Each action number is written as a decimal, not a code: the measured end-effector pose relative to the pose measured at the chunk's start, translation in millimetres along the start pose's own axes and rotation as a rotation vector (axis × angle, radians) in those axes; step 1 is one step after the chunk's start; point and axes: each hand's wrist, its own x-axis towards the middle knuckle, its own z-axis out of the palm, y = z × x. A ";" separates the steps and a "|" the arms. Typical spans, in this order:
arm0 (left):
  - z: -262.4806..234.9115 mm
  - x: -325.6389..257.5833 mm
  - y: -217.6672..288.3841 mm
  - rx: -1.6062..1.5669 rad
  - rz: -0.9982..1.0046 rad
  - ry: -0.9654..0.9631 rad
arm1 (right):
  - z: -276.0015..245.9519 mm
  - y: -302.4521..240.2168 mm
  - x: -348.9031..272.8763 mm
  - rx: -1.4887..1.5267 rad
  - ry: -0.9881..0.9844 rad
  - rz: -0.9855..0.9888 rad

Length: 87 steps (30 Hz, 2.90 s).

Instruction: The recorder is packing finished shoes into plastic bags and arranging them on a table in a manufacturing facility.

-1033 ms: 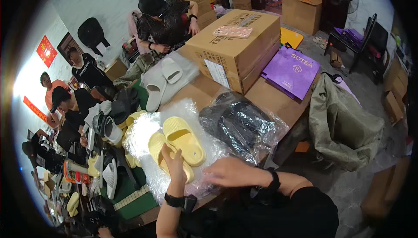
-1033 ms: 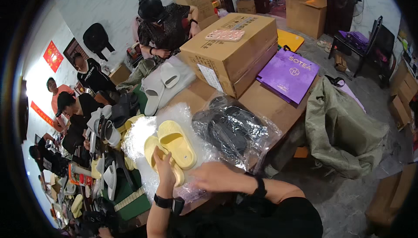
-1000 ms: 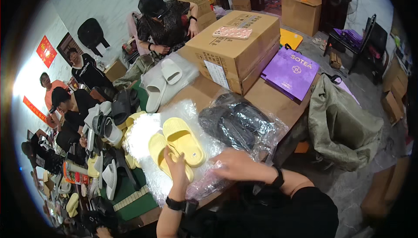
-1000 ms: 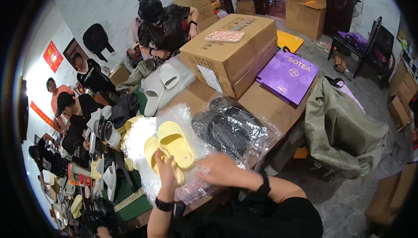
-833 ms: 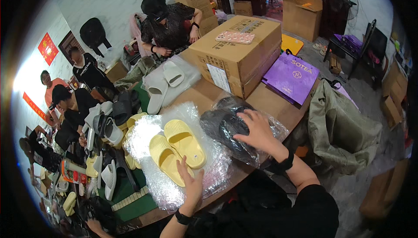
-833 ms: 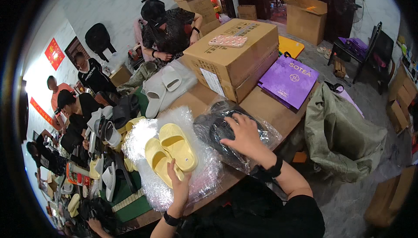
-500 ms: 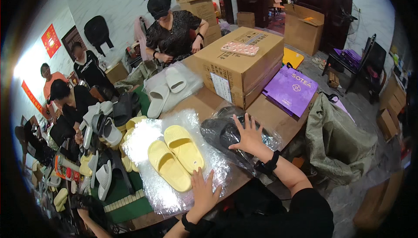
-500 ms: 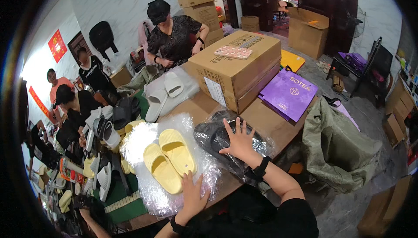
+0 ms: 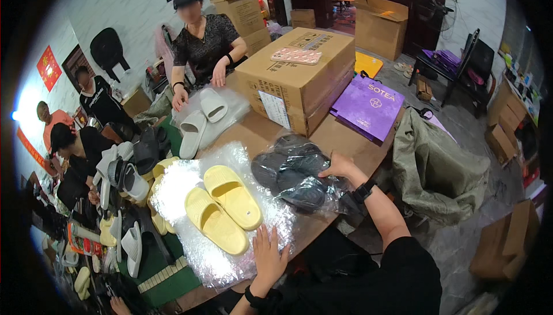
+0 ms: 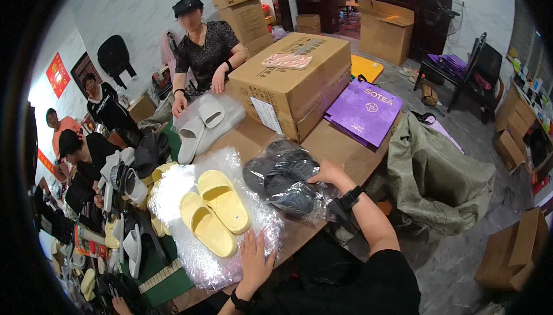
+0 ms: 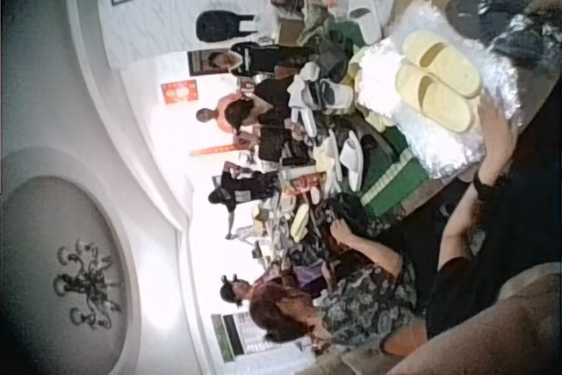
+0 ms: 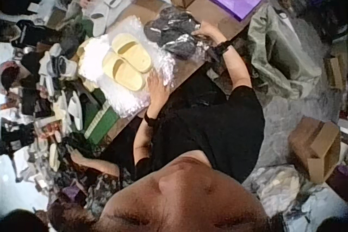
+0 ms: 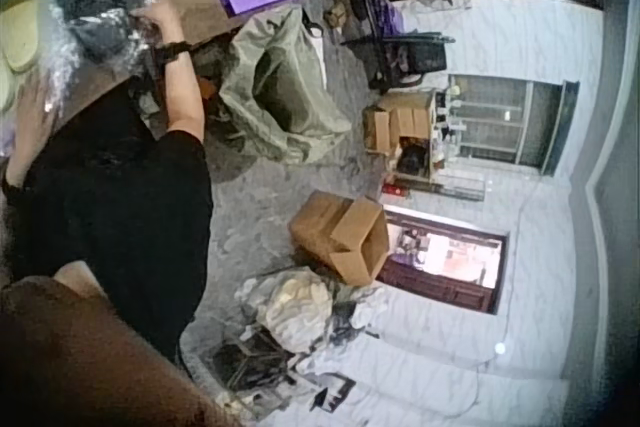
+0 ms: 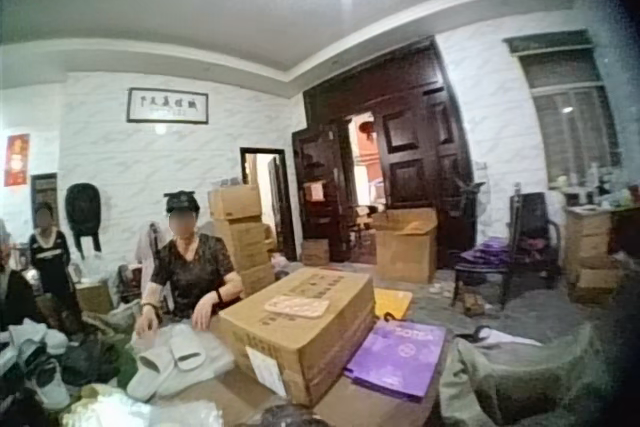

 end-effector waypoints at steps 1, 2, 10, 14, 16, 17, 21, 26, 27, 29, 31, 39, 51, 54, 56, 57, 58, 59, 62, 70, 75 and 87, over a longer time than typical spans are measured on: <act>1.4 -1.0 -1.0 0.000 -0.009 0.005 | 2.2 4.9 3.7 -0.004 -0.004 -0.009; 3.4 -0.5 -0.6 0.007 0.002 0.007 | 5.5 15.2 10.5 0.137 -0.077 -0.037; 5.1 -4.9 1.5 0.026 -0.005 0.016 | -51.9 25.1 0.7 0.473 -0.090 -0.394; 7.8 -0.7 3.8 0.037 -0.019 -0.016 | -125.5 27.0 11.7 0.312 -0.277 -0.473; 8.9 1.1 2.3 0.038 -0.029 -0.022 | -149.3 27.4 31.8 0.259 -0.359 -0.478; 9.3 0.6 0.8 0.043 -0.027 -0.033 | -152.8 31.5 49.3 0.247 -0.451 -0.393; 5.9 -3.3 -0.9 0.045 -0.067 -0.031 | -145.5 38.4 108.2 -0.186 -0.480 -0.324; 2.2 -4.0 3.4 0.069 -0.078 -0.005 | -129.4 39.0 127.9 -0.571 -0.165 -0.299; 4.8 -0.9 4.0 0.058 -0.052 -0.010 | -129.8 69.2 140.9 -0.647 -0.093 -0.299; 7.1 -3.2 3.9 0.066 -0.116 0.003 | -118.1 78.6 149.0 -0.661 -0.066 -0.257; 3.5 -5.4 4.6 0.083 -0.076 -0.017 | -106.6 87.6 155.4 -0.580 -0.106 -0.286; 9.8 -12.2 2.8 -0.143 -0.048 0.137 | -97.0 78.7 127.4 -0.685 0.186 -0.283; -11.7 -46.4 -4.6 -0.539 0.105 0.079 | -63.8 -28.2 -40.6 -0.311 0.374 -0.757; -28.8 -67.3 -8.5 -0.780 -0.003 -0.149 | -54.9 -91.1 -104.6 -0.143 -0.018 -0.822; -22.8 -92.6 -15.9 -0.796 -0.011 -0.140 | -36.1 -98.4 -109.4 -0.097 -0.106 -0.866; -32.4 -104.9 -15.9 -0.780 0.002 -0.085 | -26.4 -91.8 -106.1 -0.106 -0.134 -0.907; -27.3 -116.5 -20.0 -0.785 -0.009 -0.114 | -23.7 -103.5 -118.1 -0.090 -0.168 -0.904; -32.3 -122.7 -21.3 -0.847 -0.047 -0.201 | -20.4 -116.0 -132.5 -0.076 -0.202 -0.902; -18.5 -144.2 -32.6 -0.917 -0.106 -0.371 | -2.8 -128.5 -144.9 -0.096 -0.231 -1.000; -43.2 -182.4 -12.0 -1.800 -0.342 -0.430 | 2.7 -168.9 -160.1 -0.230 -0.475 -0.928; -42.8 -182.7 -13.8 -1.533 -0.192 -0.377 | 20.7 -142.8 -143.4 -0.119 -0.353 -1.106; -11.9 -147.3 -6.9 -0.835 -0.114 -0.349 | 22.5 -151.7 -155.8 -0.087 -0.537 -1.019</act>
